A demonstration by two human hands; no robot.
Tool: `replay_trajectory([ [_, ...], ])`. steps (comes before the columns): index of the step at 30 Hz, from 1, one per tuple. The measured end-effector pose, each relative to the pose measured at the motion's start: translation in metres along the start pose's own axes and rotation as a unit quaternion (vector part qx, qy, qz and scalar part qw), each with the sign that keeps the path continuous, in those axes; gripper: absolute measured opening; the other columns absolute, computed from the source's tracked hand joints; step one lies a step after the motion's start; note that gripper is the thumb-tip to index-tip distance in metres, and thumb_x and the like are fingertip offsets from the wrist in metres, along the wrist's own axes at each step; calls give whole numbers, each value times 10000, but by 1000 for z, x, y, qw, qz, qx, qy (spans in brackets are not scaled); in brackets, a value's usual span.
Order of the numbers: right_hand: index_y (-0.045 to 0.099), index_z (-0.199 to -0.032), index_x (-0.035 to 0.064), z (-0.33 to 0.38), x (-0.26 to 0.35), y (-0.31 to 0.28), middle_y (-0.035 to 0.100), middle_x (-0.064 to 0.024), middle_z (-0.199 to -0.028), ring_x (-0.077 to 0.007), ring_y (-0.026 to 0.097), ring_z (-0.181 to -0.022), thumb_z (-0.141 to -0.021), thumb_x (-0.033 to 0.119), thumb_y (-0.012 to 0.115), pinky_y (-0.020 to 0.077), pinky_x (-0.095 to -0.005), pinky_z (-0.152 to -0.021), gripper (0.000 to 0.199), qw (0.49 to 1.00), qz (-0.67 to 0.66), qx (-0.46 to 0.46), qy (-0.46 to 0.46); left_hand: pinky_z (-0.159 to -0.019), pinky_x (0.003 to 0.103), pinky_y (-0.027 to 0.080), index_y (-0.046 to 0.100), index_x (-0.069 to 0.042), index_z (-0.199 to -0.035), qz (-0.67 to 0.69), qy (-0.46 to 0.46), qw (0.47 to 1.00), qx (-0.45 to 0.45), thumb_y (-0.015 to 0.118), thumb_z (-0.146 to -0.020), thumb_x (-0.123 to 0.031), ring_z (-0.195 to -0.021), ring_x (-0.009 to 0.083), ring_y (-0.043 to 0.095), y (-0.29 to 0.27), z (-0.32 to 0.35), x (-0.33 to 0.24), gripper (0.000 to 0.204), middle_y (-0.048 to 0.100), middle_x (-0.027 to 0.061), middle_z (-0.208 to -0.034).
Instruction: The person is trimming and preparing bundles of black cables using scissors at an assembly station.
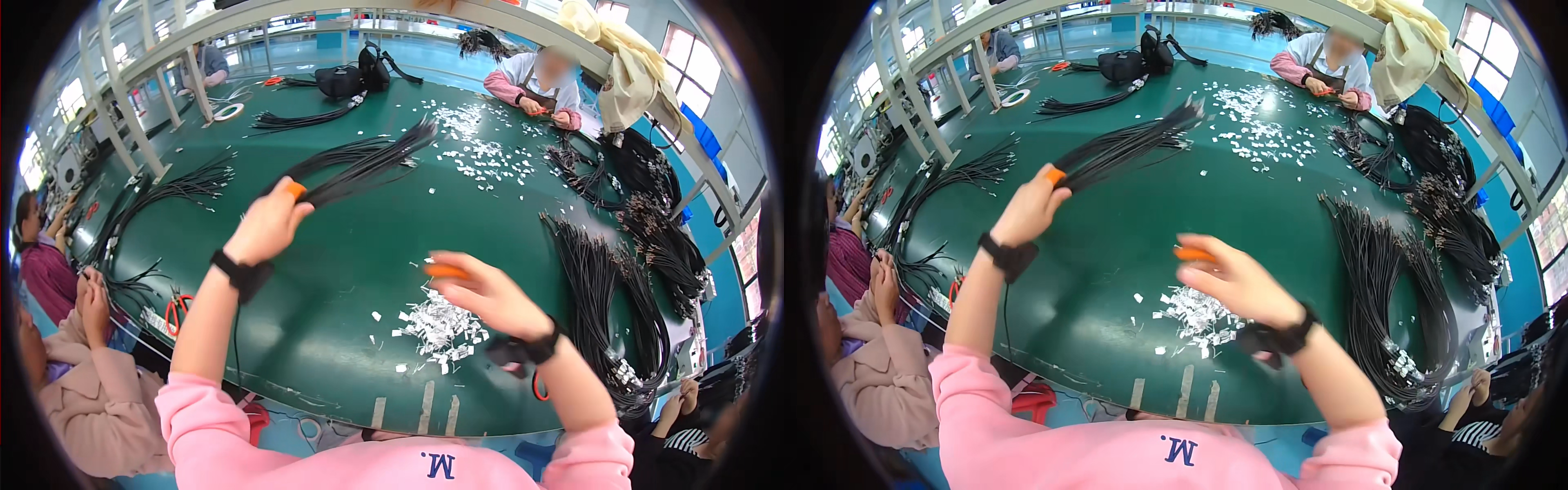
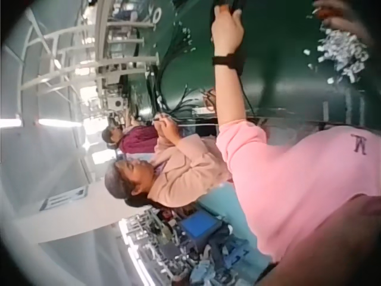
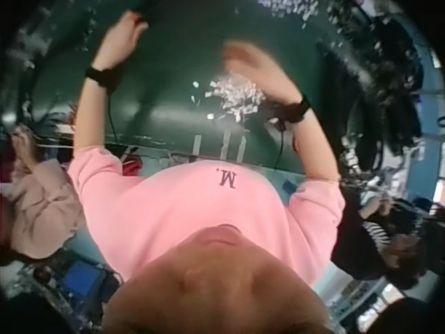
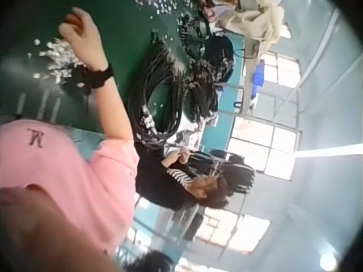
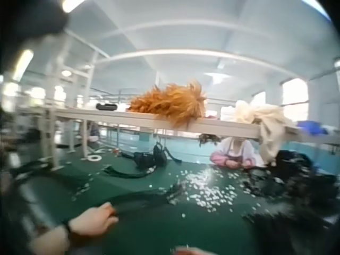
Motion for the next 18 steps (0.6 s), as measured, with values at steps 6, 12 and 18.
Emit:
replay_trajectory([
  [6,291,-1341,81,-47,-2,54,418,-141,-1259,-226,460,-1136,-894,282,527,371,-410,-968,544,850,-520,-24,-82,-677,382,450,532,13,-995,132,37,977,164,604,-794,-121,-784,382,551,-18,68,-105,252,509,180,-899],
  [12,500,-907,72,8,-8,67,540,-67,-806,-154,523,-809,-881,156,531,363,-390,-972,93,829,-545,-22,-124,-765,343,473,551,30,-1062,143,-120,979,78,636,-778,-285,-914,270,590,-1,9,-26,433,565,166,-1041],
  [18,549,-812,31,44,-4,85,588,-179,-913,-239,551,-953,-882,310,517,276,-481,-1030,289,921,-353,124,-106,-932,388,403,400,61,-1247,-138,-147,966,161,702,-665,-455,-1112,351,462,95,-50,79,834,462,241,-1201],
])
Point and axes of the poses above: each hand's wrist, its own z-axis away from the middle knuckle, its own y-axis out of the palm, x = y × z, the point moved 1 cm from there along -z, towards the middle knuckle
